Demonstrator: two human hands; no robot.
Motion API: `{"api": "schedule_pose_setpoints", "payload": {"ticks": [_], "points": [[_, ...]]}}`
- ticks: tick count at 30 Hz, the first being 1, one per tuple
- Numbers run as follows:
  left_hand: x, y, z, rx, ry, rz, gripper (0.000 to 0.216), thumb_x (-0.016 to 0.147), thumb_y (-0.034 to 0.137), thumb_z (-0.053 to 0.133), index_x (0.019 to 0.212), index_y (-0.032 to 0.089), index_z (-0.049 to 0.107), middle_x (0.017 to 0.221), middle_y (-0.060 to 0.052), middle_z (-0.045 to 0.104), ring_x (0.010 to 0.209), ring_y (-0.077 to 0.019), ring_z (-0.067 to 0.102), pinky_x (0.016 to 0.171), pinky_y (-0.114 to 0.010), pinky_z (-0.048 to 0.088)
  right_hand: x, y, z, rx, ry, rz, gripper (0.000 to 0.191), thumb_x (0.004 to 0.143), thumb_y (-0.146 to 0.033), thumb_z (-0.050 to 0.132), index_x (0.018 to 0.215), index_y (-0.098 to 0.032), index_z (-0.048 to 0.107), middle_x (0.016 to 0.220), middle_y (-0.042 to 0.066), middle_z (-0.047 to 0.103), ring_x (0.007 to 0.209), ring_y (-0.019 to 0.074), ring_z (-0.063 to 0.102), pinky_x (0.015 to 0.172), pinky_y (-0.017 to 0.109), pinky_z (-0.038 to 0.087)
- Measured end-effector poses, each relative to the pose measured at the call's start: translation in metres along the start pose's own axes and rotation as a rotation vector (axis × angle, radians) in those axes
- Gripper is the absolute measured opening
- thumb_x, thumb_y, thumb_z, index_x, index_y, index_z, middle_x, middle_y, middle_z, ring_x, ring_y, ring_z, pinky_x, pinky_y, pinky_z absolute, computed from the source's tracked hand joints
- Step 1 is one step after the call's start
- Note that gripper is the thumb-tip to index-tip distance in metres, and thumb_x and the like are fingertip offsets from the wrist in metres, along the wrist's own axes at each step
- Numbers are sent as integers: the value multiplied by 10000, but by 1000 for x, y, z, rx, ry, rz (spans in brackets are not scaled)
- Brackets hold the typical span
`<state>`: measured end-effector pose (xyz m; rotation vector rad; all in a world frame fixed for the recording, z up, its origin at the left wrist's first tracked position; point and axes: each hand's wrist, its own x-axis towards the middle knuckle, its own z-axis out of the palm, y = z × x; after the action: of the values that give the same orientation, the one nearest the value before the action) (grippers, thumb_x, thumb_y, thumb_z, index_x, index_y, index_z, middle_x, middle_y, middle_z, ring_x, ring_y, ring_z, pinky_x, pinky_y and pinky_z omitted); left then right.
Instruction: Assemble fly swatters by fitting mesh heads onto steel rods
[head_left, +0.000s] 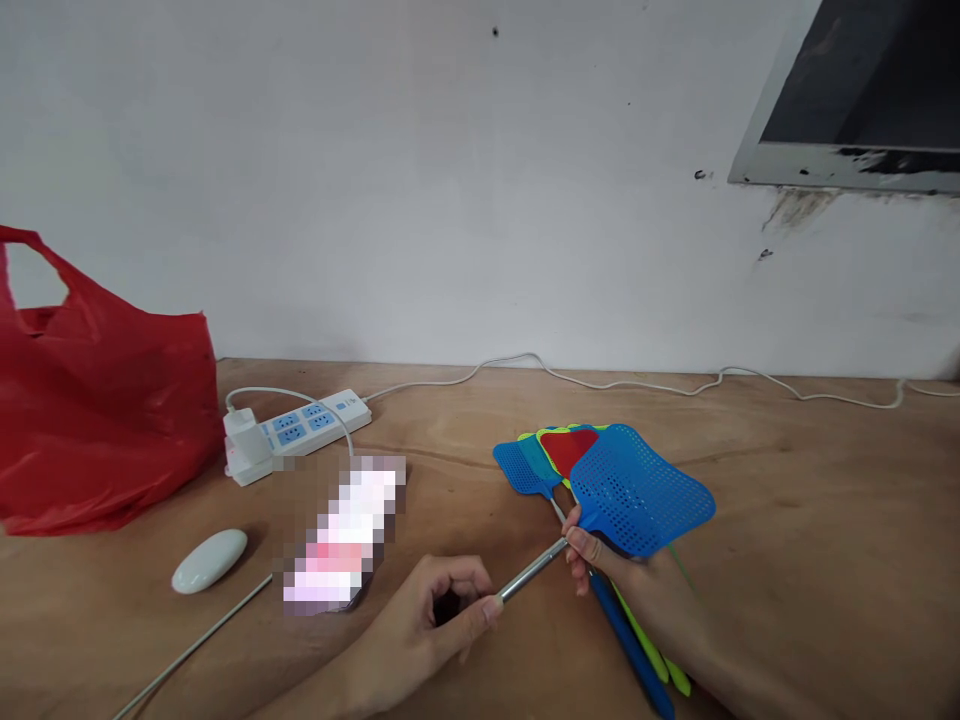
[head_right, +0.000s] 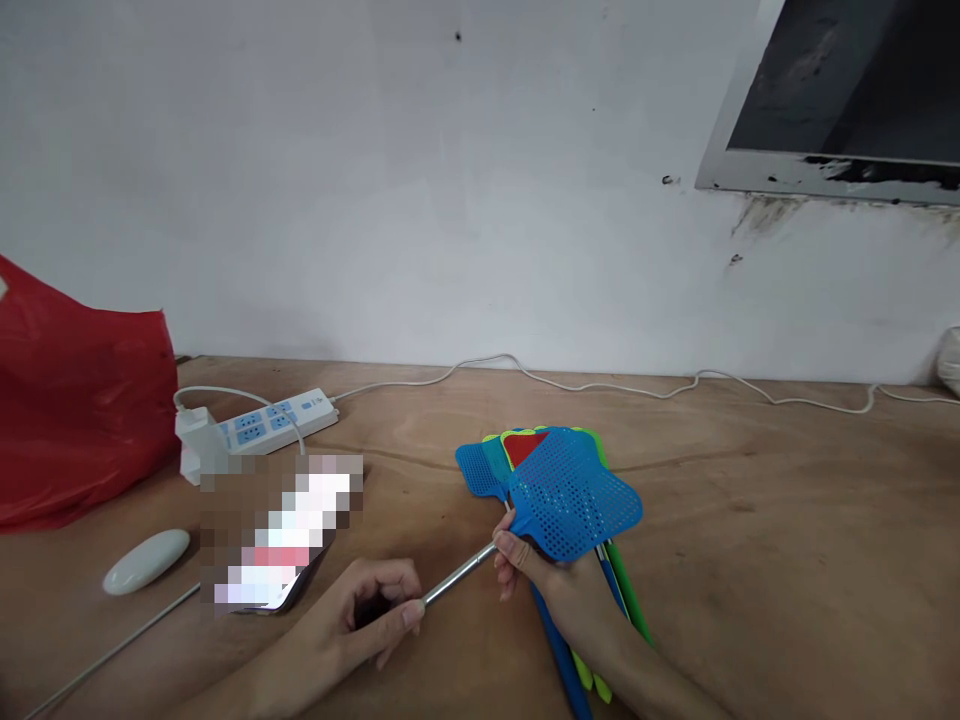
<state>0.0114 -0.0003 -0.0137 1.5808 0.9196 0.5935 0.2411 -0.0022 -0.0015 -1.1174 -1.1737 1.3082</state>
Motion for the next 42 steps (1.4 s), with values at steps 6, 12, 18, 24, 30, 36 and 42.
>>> {"api": "schedule_pose_setpoints", "payload": {"ticks": [6, 12, 18, 24, 30, 36, 42], "points": [[-1, 0, -2, -30, -14, 15, 544, 853, 711, 556, 745, 179, 527, 643, 41, 470, 525, -96, 424, 533, -235, 317, 8, -1, -11, 87, 141, -60, 401, 686, -549, 820, 821, -202, 672, 632, -13, 620, 527, 133, 570, 498, 259, 512], [-1, -4, -3, 14, -12, 16, 554, 855, 712, 556, 729, 175, 517, 602, 47, 467, 513, -93, 418, 516, -228, 309, 16, -7, -16, 204, 240, -64, 413, 563, -501, 908, 736, -190, 699, 600, 0, 624, 525, 144, 560, 454, 256, 475], [2, -8, -5, 8, -24, 11, 549, 862, 702, 557, 744, 166, 525, 607, 47, 469, 507, -89, 437, 509, -220, 316, 11, -3, -10, 206, 168, -10, 391, 595, -506, 895, 730, -182, 723, 610, 8, 641, 528, 137, 564, 462, 248, 479], [2, -4, -5, -38, 16, 8, 542, 850, 695, 584, 738, 166, 535, 607, 60, 451, 498, -78, 434, 488, -201, 339, 10, -8, -9, 320, 144, 39, 376, 682, -512, 840, 797, -174, 721, 642, 23, 670, 538, 133, 577, 463, 228, 481], [0, -3, -7, -121, -33, -81, 513, 831, 700, 600, 790, 202, 481, 487, 98, 441, 391, -67, 392, 391, -168, 325, 15, -13, -10, 384, 279, -6, 386, 613, -474, 883, 644, -183, 632, 586, 5, 648, 490, 110, 542, 431, 198, 458], [0, -2, -14, -65, -69, -88, 489, 829, 677, 620, 869, 201, 516, 592, 89, 435, 475, -79, 414, 420, -167, 382, 13, -14, -11, 410, 388, -24, 396, 540, -425, 918, 652, -196, 616, 583, 5, 663, 482, 112, 543, 397, 182, 433], [-6, -2, -12, 247, 25, -3, 444, 950, 609, 472, 872, 192, 604, 714, 37, 475, 610, -119, 477, 539, -214, 400, 14, -14, -11, 413, 410, -45, 418, 629, -482, 860, 632, -208, 544, 510, -41, 563, 421, 78, 438, 349, 163, 330]]}}
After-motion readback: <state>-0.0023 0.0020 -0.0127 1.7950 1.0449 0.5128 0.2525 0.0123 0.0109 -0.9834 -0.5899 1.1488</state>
